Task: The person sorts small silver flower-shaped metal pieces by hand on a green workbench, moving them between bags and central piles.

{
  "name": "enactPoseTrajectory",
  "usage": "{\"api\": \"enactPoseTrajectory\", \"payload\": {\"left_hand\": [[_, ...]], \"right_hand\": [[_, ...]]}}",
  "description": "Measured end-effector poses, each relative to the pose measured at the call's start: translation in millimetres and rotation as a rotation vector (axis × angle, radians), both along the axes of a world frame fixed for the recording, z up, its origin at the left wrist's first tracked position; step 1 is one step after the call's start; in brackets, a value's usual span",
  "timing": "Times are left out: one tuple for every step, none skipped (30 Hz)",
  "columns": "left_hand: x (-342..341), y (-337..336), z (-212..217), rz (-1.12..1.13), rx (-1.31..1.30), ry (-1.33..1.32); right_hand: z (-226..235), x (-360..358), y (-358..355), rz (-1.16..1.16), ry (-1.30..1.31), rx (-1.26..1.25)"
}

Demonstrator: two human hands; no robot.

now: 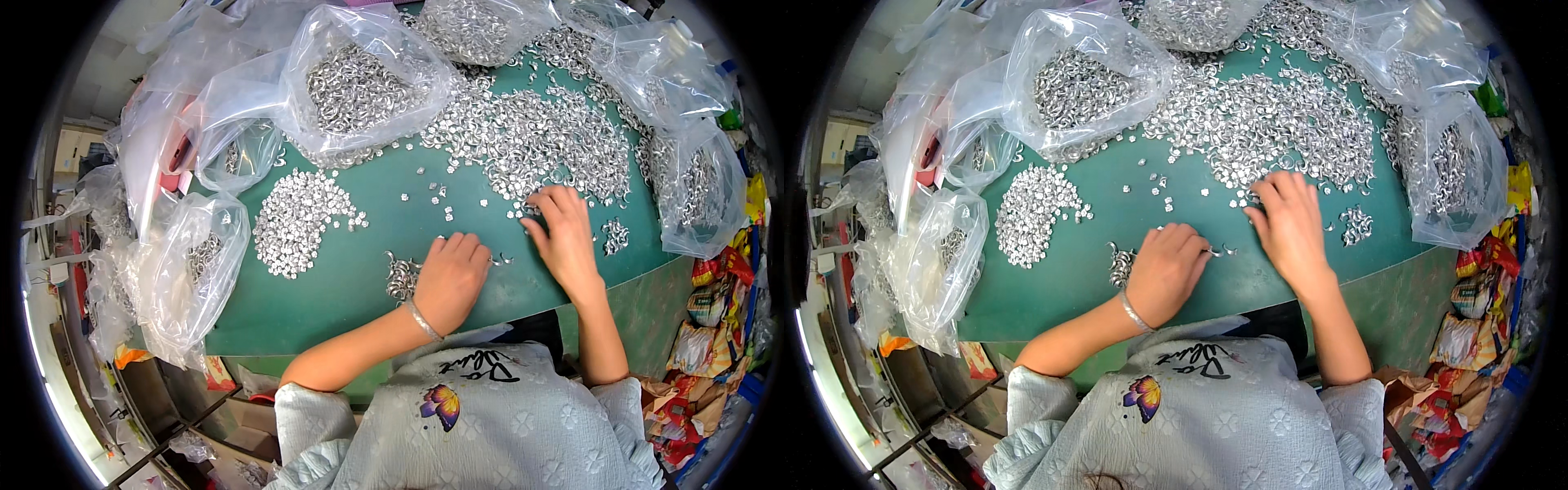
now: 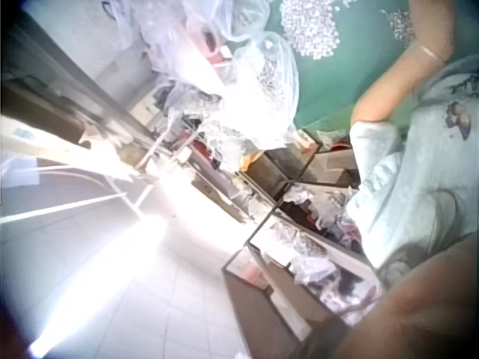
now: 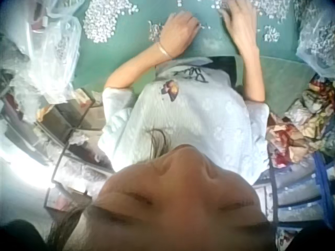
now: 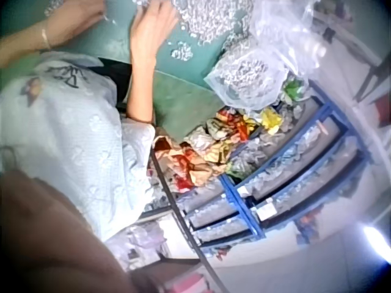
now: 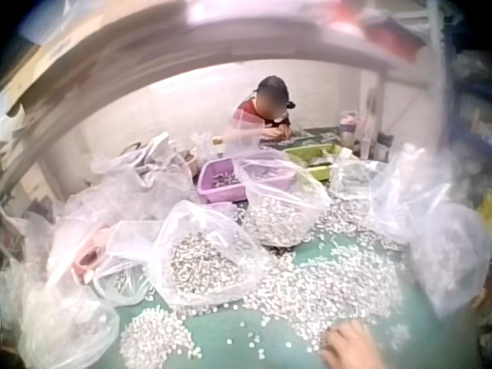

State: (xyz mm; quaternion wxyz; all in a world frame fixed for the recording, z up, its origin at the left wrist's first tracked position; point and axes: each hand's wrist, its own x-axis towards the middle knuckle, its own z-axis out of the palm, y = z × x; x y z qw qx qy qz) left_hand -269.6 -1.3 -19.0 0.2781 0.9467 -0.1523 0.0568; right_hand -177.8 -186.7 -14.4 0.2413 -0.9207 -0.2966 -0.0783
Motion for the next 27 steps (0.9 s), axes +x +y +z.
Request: {"api": "enactPoseTrajectory", "payload": {"left_hand": [[-1.7, -5.5, -3.3, -0.003, 0.022, 0.006], [-3.9, -9.6, -4.4, -0.015, 0.009, 0.022], [-5.9, -12.3, -3.5, -0.007, 0.000, 0.025], [-7.4, -14.4, -2.4, 0.002, -0.010, 0.029], [-8.5, -15.7, -1.1, 0.010, -0.021, 0.033], [-9.4, -15.7, 1.0, 0.015, -0.050, 0.044], [-10.8, -14.4, 3.2, 0.023, -0.077, 0.055], [-11.5, -13.0, 4.5, 0.031, -0.104, 0.066], [-9.6, -11.0, 3.7, 0.041, -0.098, 0.059], [-5.9, -9.3, 2.0, 0.047, -0.094, 0.053], [-2.8, -8.4, 1.0, 0.053, -0.090, 0.047], [-0.7, -8.4, 1.3, 0.042, -0.112, 0.061], [1.4, -8.4, 1.9, 0.031, -0.135, 0.074], [2.6, -8.7, 2.3, 0.021, -0.158, 0.087], [3.3, -10.3, 1.8, 0.001, -0.140, 0.056], [3.0, -13.5, 1.0, -0.013, -0.123, 0.025], [3.1, -17.6, 0.3, -0.030, -0.106, -0.005], [1.5, -22.4, -0.8, -0.043, -0.083, -0.021], [-0.1, -28.0, -2.9, -0.062, -0.057, -0.038], [-2.3, -30.8, -4.2, -0.078, -0.030, -0.056], [-3.9, -31.2, -5.6, -0.087, -0.024, -0.043], [-5.8, -30.3, -7.8, -0.091, -0.018, -0.029], [-7.5, -29.4, -8.9, -0.094, -0.013, -0.014], [-9.5, -26.7, -8.5, -0.100, -0.028, 0.016], [-12.8, -22.5, -7.9, -0.108, -0.045, 0.049], [-15.4, -19.5, -7.5, -0.116, -0.062, 0.081], [-17.3, -18.0, -8.7, -0.111, -0.083, 0.071]], "right_hand": [[-4.0, 1.0, 5.2, -0.007, 0.009, 0.008], [-5.2, 4.6, 5.6, -0.003, 0.002, -0.012], [-5.5, 6.9, 5.4, 0.001, -0.005, -0.033], [-5.0, 7.5, 2.9, 0.037, -0.031, -0.028], [-4.0, 8.7, -1.5, 0.071, -0.058, -0.025], [-2.5, 9.7, -5.2, 0.106, -0.084, -0.021], [0.1, 8.1, -8.0, 0.104, -0.083, -0.007], [4.0, 3.4, -11.5, 0.101, -0.081, 0.006], [5.8, -1.9, -14.0, 0.098, -0.079, 0.019], [5.2, -9.2, -15.2, 0.151, -0.058, 0.027], [3.1, -17.6, -14.2, 0.204, -0.037, 0.036], [0.4, -25.0, -12.1, 0.258, -0.015, 0.045], [-2.9, -30.4, -8.2, 0.334, 0.010, 0.088], [-0.2, -31.2, -8.0, 0.327, 0.064, 0.112], [2.4, -31.3, -8.3, 0.322, 0.118, 0.136], [2.0, -26.6, -9.3, 0.249, 0.114, 0.195], [1.1, -15.8, -11.4, 0.172, 0.111, 0.253], [0.5, -4.9, -11.5, 0.096, 0.108, 0.310], [-1.5, 4.7, -7.9, 0.041, 0.041, 0.275], [-6.2, 12.8, -2.5, 0.031, 0.012, 0.196], [-9.8, 17.6, 1.4, 0.020, -0.018, 0.116], [-9.9, 19.4, 3.8, 0.030, -0.044, 0.073], [-9.4, 20.8, 5.8, 0.040, -0.070, 0.031], [-8.7, 21.8, 7.1, 0.049, -0.096, -0.012], [-8.0, 21.1, 6.6, 0.039, -0.106, -0.039], [-6.9, 19.9, 4.8, 0.028, -0.116, -0.067], [-5.7, 18.5, 3.9, 0.016, -0.126, -0.094]]}}
